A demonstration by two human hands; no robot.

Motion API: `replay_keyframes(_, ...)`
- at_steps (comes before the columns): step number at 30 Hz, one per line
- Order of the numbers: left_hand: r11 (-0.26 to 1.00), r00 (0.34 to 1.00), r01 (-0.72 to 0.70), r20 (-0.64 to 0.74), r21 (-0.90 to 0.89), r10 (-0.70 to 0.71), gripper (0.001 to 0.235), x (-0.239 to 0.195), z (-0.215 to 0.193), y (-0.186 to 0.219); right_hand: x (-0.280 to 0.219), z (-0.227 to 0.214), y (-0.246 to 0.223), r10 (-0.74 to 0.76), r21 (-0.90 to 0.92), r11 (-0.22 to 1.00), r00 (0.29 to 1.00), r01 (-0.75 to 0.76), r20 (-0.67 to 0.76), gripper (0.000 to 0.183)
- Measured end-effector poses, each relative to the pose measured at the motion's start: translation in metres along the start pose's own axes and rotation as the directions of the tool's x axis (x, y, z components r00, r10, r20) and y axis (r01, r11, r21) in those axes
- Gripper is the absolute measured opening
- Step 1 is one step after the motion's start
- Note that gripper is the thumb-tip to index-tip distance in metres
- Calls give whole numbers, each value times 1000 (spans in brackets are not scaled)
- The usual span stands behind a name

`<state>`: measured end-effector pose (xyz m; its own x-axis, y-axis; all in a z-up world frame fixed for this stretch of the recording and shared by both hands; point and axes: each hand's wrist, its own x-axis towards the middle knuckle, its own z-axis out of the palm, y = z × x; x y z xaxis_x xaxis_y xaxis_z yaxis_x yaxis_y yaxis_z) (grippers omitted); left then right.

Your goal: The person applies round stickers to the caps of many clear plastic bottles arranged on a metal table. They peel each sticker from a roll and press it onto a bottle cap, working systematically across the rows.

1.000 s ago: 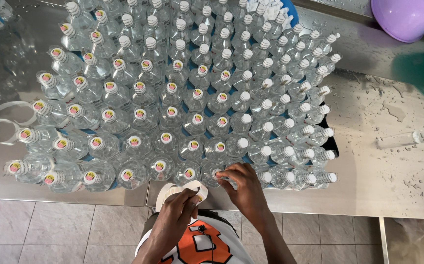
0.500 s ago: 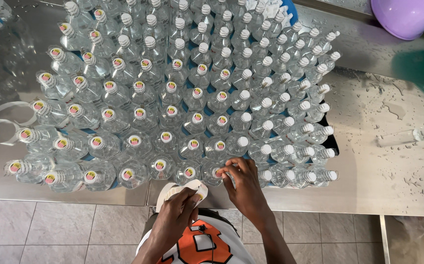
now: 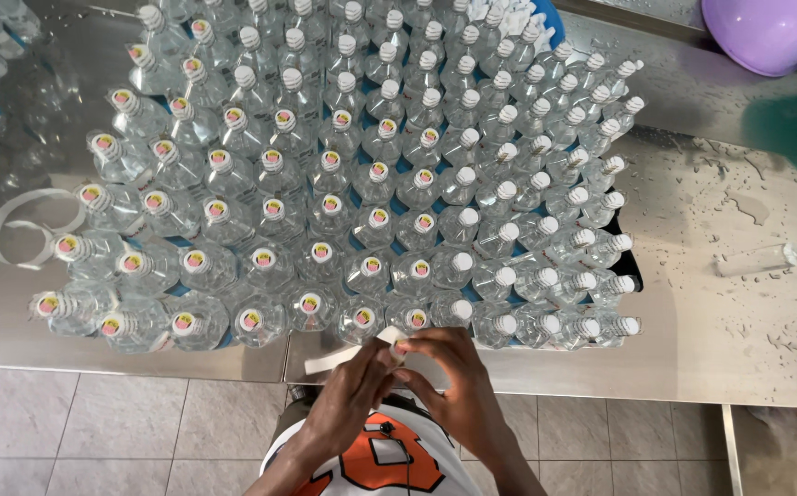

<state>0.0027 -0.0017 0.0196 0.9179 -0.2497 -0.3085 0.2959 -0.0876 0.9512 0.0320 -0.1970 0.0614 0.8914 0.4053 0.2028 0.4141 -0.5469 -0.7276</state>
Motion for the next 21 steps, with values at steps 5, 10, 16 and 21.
replay_keyframes(5, 998, 997, -43, 59, -37, 45, 26, -2, -1, 0, -7, 10, -2, 92, -5, 996, 995, -92, -42, 23)
replay_keyframes(10, 999, 998, -37, 49, 27, 36, 27, -2, -6, -1, -12, 12, -7, 245, 141, 962, 967, -233, -69, 21)
replay_keyframes(16, 985, 992, -117, 64, 124, 109, 22, -4, -14, -7, -16, 21, 2, 487, 542, 727, 873, -422, 27, 13)
replay_keyframes(21, 976, 988, -125, 115, 176, 106, 21, -4, -13, -19, -25, 24, 21, 555, 745, 490, 821, -453, 134, 14)
